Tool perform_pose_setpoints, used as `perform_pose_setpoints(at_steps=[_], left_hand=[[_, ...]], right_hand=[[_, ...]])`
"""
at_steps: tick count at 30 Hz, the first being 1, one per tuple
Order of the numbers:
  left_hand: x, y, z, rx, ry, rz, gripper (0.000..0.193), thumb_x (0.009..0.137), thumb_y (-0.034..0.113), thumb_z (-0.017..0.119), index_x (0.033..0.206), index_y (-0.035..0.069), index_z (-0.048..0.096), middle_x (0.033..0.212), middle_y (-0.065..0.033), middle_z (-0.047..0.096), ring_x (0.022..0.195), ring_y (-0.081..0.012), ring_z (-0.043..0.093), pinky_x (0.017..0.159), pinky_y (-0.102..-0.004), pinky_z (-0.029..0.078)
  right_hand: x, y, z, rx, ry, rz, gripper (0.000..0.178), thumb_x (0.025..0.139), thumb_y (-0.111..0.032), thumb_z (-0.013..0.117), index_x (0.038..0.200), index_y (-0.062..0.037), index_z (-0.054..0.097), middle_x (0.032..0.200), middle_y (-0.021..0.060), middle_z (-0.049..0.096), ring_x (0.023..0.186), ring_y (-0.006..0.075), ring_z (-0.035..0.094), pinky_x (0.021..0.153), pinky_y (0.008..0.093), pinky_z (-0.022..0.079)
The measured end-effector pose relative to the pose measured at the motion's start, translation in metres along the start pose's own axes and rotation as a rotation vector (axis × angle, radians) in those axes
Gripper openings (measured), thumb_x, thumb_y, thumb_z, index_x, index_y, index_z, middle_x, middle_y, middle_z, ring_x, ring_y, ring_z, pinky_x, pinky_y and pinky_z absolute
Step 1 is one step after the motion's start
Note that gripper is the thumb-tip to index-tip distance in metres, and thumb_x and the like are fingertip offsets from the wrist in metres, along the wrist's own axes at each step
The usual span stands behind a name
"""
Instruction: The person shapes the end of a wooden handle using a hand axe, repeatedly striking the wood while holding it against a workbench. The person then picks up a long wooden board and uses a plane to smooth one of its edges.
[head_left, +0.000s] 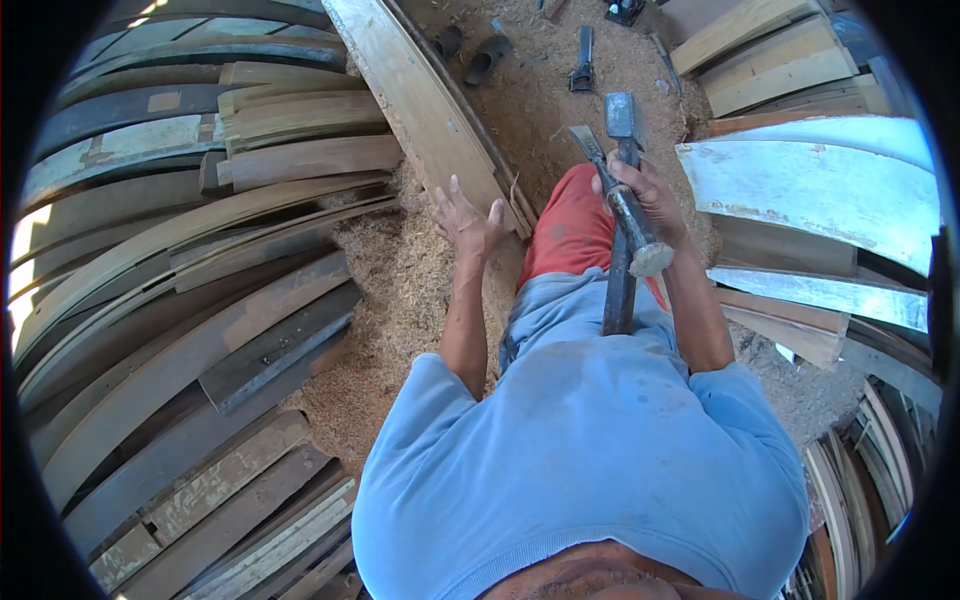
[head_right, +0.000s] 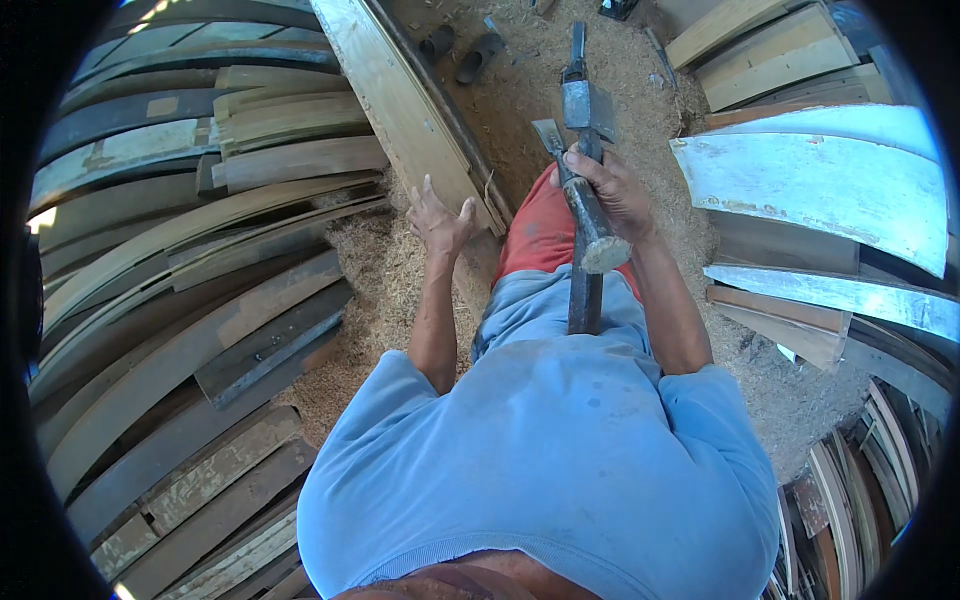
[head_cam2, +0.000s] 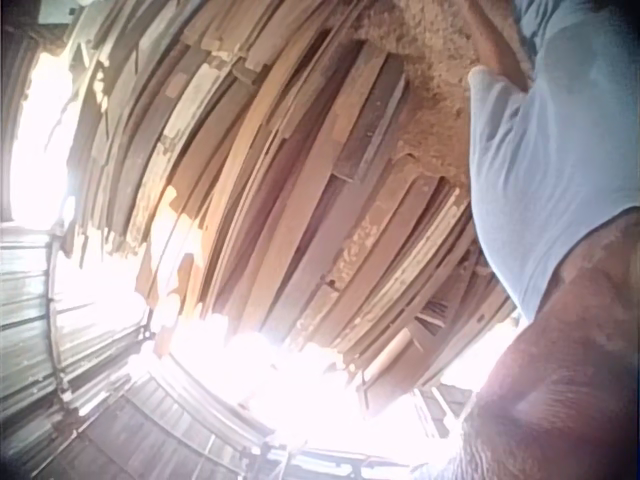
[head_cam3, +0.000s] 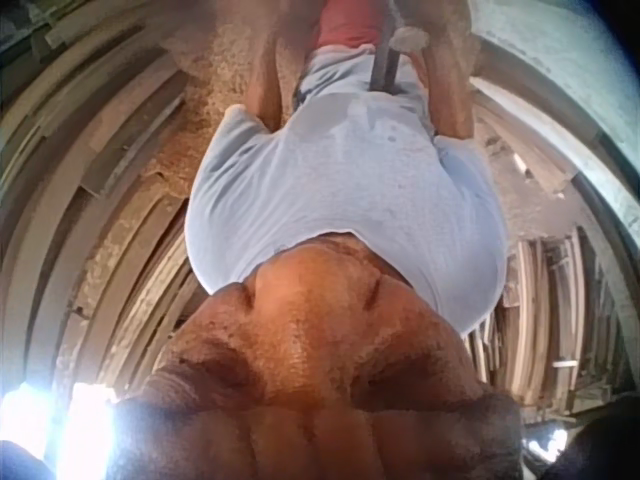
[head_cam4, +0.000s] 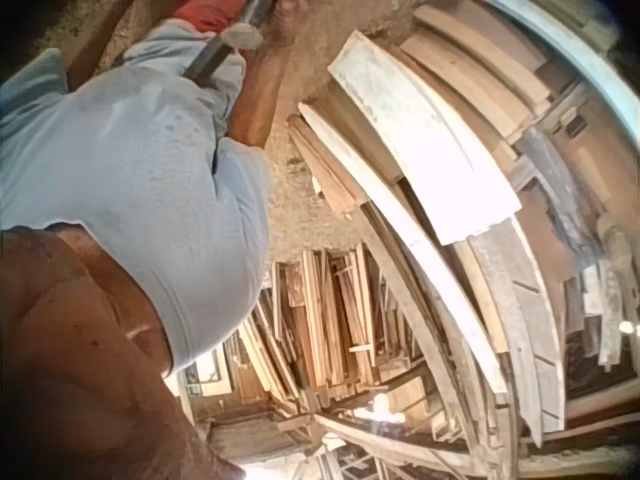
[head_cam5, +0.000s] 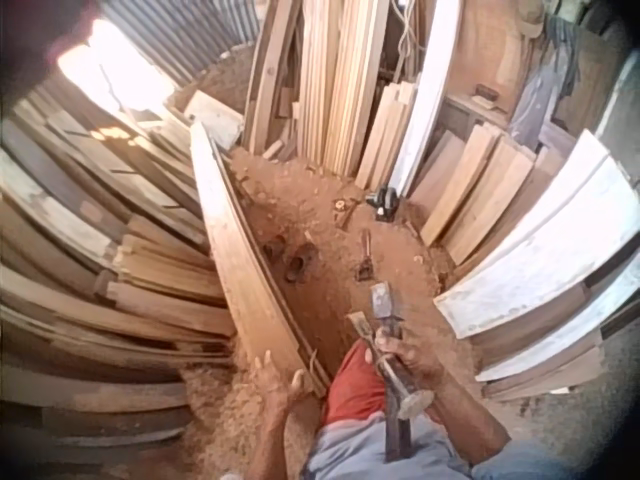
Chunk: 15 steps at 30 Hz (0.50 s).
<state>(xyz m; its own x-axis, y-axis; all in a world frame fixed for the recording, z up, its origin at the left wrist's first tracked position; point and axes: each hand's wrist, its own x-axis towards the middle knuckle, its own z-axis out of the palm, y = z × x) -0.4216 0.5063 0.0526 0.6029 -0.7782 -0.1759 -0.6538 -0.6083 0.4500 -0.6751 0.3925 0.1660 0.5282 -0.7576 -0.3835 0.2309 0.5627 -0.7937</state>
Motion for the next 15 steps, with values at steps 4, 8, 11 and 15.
perform_pose_setpoints(at_steps=[4, 8, 11, 15], left_hand=[[-0.015, 0.016, -0.013, -0.075, 0.032, 0.292, 0.103, 0.071, 0.034, 0.084, 0.156, 0.012, 0.030, 0.157, -0.0313, 0.026, 0.142, -0.0483, 0.028, 0.115, -0.0594, 0.021], [-0.060, 0.103, -0.048, -0.360, 0.093, 0.874, 0.090, 0.066, 0.028, 0.086, 0.144, 0.008, 0.045, 0.152, -0.0295, 0.035, 0.140, -0.0448, 0.033, 0.112, -0.0518, 0.026], [-0.070, 0.148, -0.062, -0.512, 0.127, 1.046, 0.065, 0.061, 0.017, 0.085, 0.120, 0.009, 0.061, 0.145, -0.0272, 0.044, 0.131, -0.0432, 0.042, 0.108, -0.0492, 0.030], [-0.046, 0.153, -0.077, -0.815, 0.002, 1.141, 0.044, 0.059, 0.007, 0.082, 0.099, 0.010, 0.064, 0.121, -0.0199, 0.062, 0.112, -0.0374, 0.058, 0.100, -0.0476, 0.040]], right_hand=[[-0.009, -0.016, 0.016, -0.063, 0.005, -0.077, 0.027, 0.095, -0.034, 0.069, 0.090, -0.0075, 0.064, 0.076, -0.0017, 0.060, 0.065, 0.0054, 0.053, 0.059, 0.0232, 0.043], [0.006, -0.004, 0.014, -0.104, -0.047, 0.022, 0.027, 0.095, -0.034, 0.069, 0.095, -0.0070, 0.067, 0.077, 0.0002, 0.061, 0.064, 0.0089, 0.052, 0.060, 0.0267, 0.043], [0.010, 0.026, 0.002, -0.572, -0.014, -0.339, 0.028, 0.095, -0.031, 0.067, 0.105, -0.0048, 0.068, 0.082, 0.0034, 0.064, 0.070, 0.0121, 0.058, 0.064, 0.0288, 0.047], [0.002, 0.021, 0.023, -0.185, -0.051, -0.283, 0.030, 0.095, -0.029, 0.066, 0.108, -0.0010, 0.066, 0.085, 0.0072, 0.067, 0.075, 0.0152, 0.065, 0.065, 0.0293, 0.053]])
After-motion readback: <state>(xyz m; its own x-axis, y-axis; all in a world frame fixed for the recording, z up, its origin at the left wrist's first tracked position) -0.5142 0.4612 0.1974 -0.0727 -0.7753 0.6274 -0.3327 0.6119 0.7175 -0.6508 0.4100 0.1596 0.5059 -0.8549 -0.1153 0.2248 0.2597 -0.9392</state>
